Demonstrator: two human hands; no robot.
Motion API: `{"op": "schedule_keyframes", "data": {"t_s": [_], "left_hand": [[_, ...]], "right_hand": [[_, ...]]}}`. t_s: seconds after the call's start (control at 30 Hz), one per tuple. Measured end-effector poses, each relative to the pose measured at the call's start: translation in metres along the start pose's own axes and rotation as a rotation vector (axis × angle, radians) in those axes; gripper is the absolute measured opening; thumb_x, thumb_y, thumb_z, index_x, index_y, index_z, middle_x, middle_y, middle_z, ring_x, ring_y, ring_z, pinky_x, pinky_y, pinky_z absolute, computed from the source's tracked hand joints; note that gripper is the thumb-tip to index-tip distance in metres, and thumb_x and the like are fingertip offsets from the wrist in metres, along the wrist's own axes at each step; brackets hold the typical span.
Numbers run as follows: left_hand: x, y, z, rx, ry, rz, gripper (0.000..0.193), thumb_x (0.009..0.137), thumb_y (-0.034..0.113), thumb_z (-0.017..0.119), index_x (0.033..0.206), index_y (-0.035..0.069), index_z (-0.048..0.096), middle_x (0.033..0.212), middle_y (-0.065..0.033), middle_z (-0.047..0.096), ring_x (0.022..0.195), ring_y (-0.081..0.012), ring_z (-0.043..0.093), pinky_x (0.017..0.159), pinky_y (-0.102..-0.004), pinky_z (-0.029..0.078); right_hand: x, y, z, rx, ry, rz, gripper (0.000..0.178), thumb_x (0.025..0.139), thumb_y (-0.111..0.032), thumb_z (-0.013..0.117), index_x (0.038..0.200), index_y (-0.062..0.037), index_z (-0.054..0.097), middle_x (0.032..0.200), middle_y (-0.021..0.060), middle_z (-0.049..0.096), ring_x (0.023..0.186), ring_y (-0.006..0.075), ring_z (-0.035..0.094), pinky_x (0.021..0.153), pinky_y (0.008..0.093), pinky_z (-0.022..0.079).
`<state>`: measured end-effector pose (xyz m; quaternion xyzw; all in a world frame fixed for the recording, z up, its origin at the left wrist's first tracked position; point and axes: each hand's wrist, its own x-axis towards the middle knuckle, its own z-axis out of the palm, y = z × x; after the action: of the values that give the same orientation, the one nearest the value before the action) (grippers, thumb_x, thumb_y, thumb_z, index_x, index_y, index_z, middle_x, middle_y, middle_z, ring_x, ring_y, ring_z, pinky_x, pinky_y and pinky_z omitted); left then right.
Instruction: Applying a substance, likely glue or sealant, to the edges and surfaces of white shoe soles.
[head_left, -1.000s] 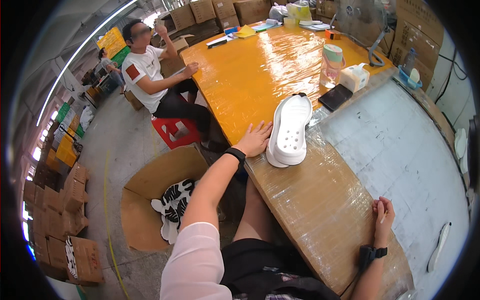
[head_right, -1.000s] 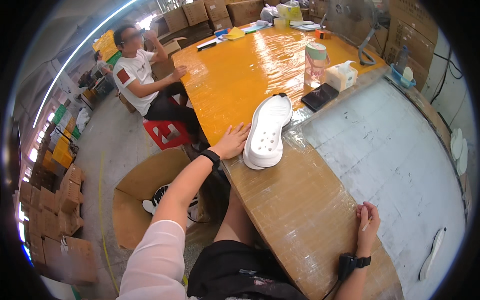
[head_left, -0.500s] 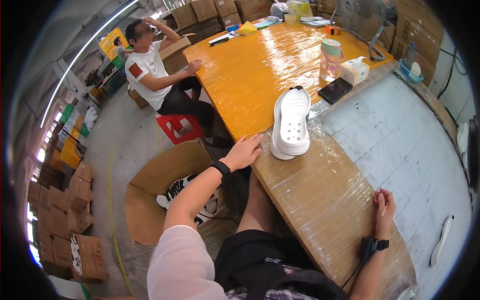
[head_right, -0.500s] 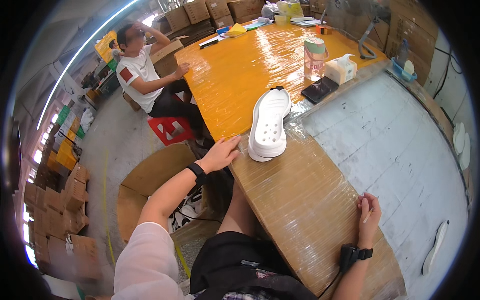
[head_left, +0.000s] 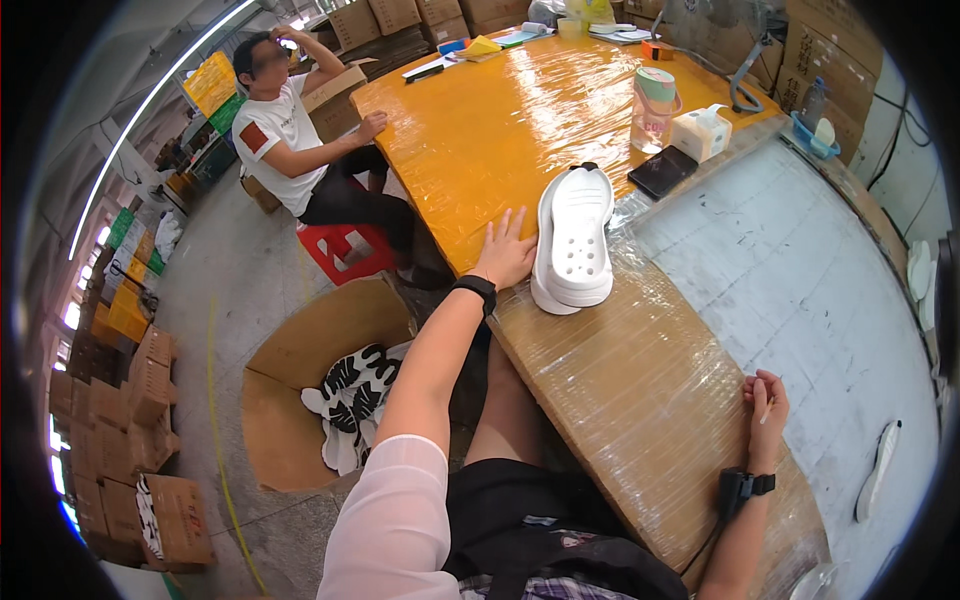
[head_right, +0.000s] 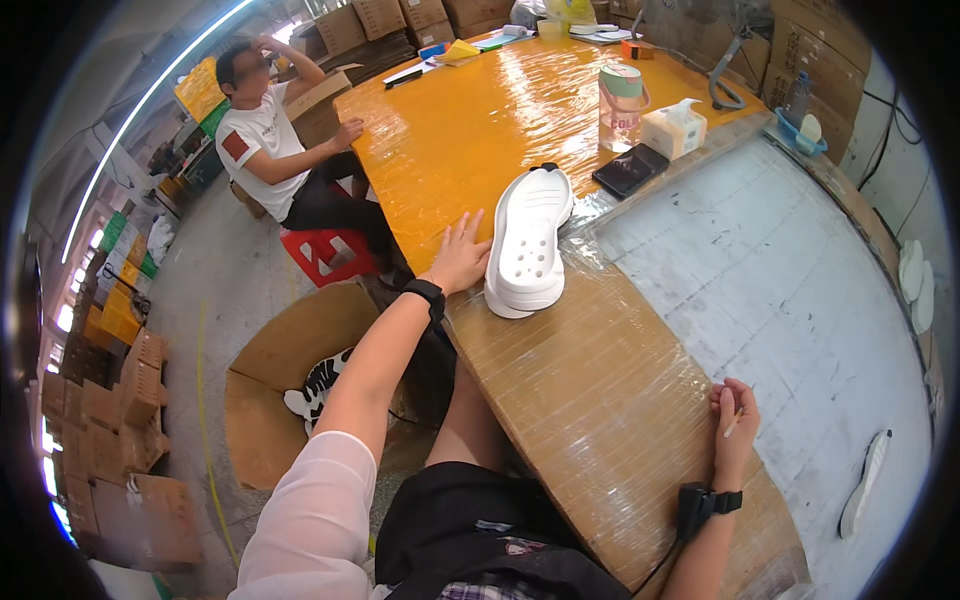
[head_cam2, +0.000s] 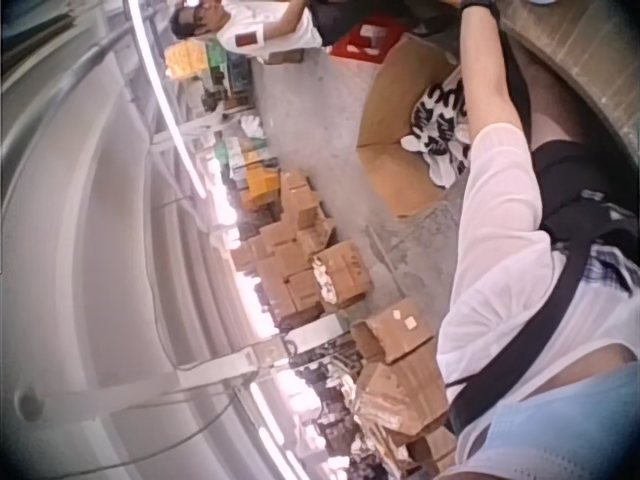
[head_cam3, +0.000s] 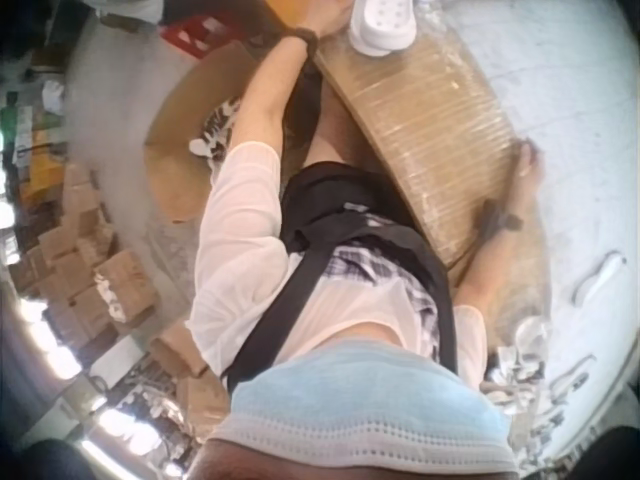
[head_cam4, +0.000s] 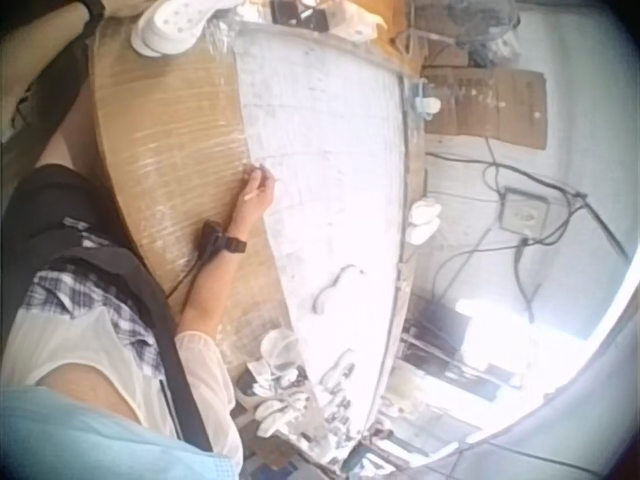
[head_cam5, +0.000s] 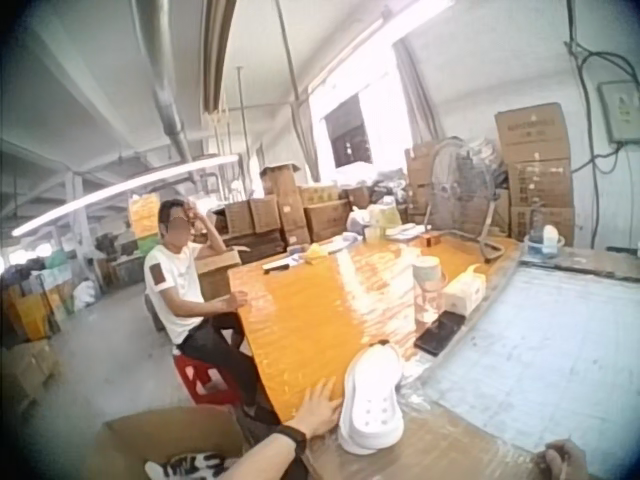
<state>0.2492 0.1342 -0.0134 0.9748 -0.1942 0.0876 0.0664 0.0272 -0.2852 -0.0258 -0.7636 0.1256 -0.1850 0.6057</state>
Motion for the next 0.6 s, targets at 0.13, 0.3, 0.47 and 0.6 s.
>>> {"op": "schedule_keyframes", "data": {"t_s": [0.13,0.3,0.47,0.6], "left_hand": [[0.008,0.001,0.006,0.043,-0.036,-0.028,0.039,0.088,0.033,0.036,0.126,0.026,0.044,0.142,-0.0134,0.017,0.131,-0.0362,0.01,0.1,-0.0604,0.011],[0.003,0.007,0.008,0.04,-0.055,-0.073,0.041,0.09,0.031,0.034,0.129,0.022,0.04,0.143,-0.0113,0.018,0.132,-0.035,0.011,0.1,-0.0601,0.01],[-0.016,0.011,0.015,-0.045,-0.004,-0.111,0.05,0.091,0.031,0.034,0.131,0.001,0.032,0.141,-0.0182,0.02,0.131,-0.0319,0.015,0.105,-0.0487,0.012],[-0.043,0.014,0.017,-0.108,0.017,-0.164,0.058,0.091,0.035,0.034,0.131,-0.006,0.026,0.14,-0.0231,0.018,0.131,-0.0329,0.014,0.106,-0.0437,0.011]], "right_hand": [[0.002,-0.005,0.0,-0.034,0.017,0.012,0.019,0.089,-0.011,0.047,0.101,0.0022,0.054,0.086,0.0074,0.06,0.077,0.0107,0.055,0.068,0.0213,0.045],[-0.001,-0.009,0.001,0.001,0.019,0.027,0.019,0.089,-0.011,0.047,0.101,0.0023,0.054,0.086,0.0077,0.06,0.078,0.0111,0.056,0.068,0.0216,0.045],[-0.003,-0.006,-0.001,0.016,0.011,0.006,0.019,0.089,-0.01,0.048,0.101,0.0025,0.054,0.086,0.0081,0.06,0.079,0.0118,0.057,0.07,0.0221,0.046],[-0.004,-0.006,-0.001,0.036,0.006,-0.002,0.018,0.089,-0.01,0.047,0.1,0.0028,0.054,0.086,0.0079,0.06,0.079,0.0119,0.057,0.071,0.0224,0.046]]}}
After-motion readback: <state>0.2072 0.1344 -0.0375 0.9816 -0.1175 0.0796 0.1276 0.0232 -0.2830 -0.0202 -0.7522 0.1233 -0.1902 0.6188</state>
